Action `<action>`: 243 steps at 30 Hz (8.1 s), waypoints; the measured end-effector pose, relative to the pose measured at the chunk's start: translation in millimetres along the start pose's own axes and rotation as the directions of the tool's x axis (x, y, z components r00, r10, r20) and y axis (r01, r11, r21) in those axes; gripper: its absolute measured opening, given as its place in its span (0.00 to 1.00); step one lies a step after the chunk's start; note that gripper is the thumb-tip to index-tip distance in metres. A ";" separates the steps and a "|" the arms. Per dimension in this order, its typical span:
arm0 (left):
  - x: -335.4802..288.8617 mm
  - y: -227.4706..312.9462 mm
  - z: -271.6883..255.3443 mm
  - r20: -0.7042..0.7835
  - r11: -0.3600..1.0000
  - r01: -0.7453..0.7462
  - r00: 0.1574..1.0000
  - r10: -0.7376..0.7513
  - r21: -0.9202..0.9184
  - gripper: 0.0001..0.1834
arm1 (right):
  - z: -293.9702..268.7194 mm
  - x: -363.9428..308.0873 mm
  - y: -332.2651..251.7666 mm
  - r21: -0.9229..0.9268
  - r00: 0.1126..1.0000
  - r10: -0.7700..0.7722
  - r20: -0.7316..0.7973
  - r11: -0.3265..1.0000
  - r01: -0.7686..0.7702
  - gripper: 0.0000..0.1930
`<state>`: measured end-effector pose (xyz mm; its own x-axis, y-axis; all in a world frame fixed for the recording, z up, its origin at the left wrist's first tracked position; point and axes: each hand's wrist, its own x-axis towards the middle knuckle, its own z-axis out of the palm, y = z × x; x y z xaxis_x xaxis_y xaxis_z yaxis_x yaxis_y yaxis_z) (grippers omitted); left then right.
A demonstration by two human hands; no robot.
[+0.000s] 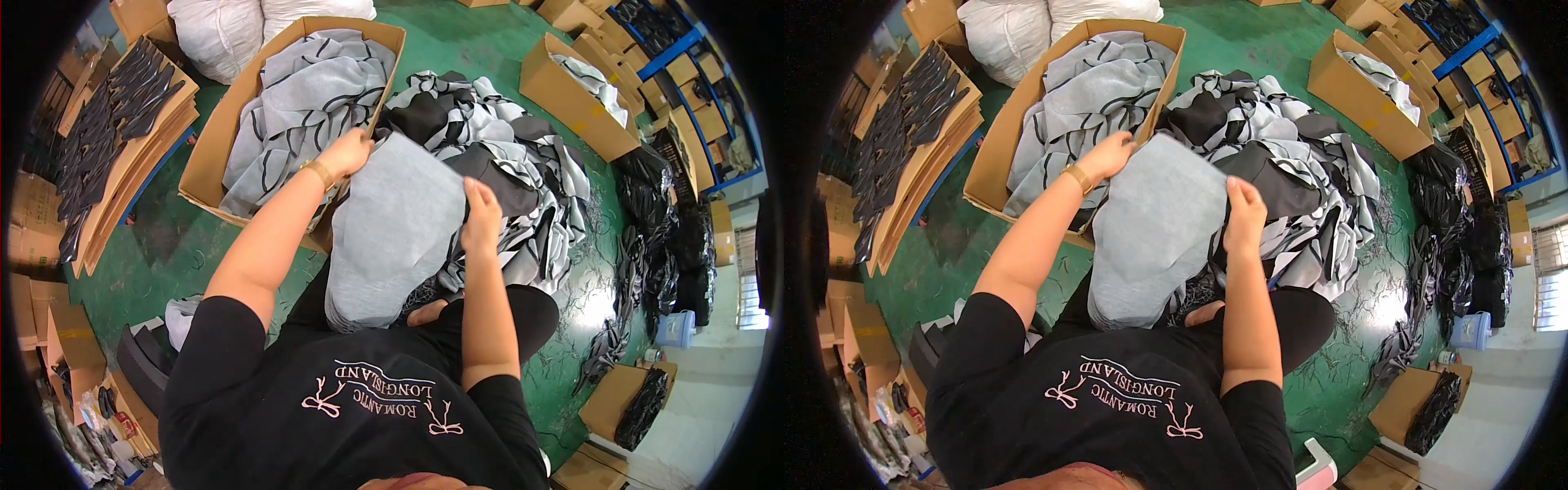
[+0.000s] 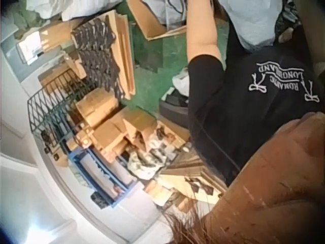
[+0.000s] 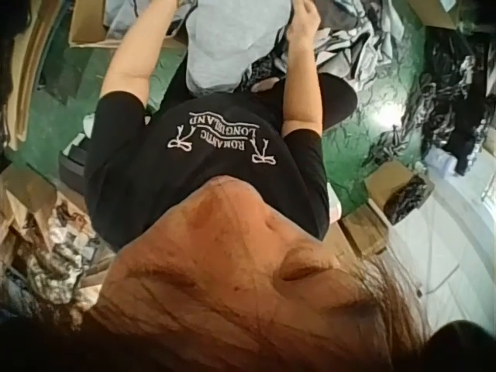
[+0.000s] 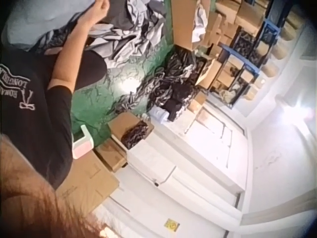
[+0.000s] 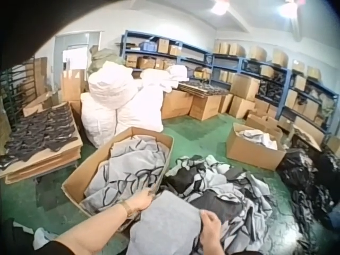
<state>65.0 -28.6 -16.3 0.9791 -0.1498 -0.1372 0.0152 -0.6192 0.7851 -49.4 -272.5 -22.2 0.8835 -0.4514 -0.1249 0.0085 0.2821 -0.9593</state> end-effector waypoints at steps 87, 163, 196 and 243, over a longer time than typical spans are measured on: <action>-173.6 46.4 -71.9 0.345 0.299 0.205 0.750 0.565 -0.932 0.20 | -31.1 -121.3 -92.6 0.231 0.919 -0.087 0.385 0.973 -0.004 0.07; -134.6 76.6 -12.1 0.383 0.764 -0.047 0.844 0.374 -0.643 0.33 | -28.2 -40.7 -104.1 0.253 0.894 0.115 0.434 0.937 -0.243 0.19; -88.4 2.6 13.8 -0.166 0.917 -0.266 0.960 0.225 -0.298 0.08 | -59.5 -50.7 41.8 -0.670 0.967 -0.135 0.216 0.700 0.247 0.12; -129.4 94.0 -161.1 0.597 0.714 -0.225 0.416 0.686 -0.663 0.13 | 94.1 -85.4 -108.4 0.092 0.361 -0.156 0.920 0.978 0.189 0.48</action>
<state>-27.6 56.8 172.6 0.2965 -0.9474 0.1208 -0.0755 0.1028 0.9918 -81.7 -184.9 116.3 0.7480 0.5716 0.3373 0.2180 0.2685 -0.9383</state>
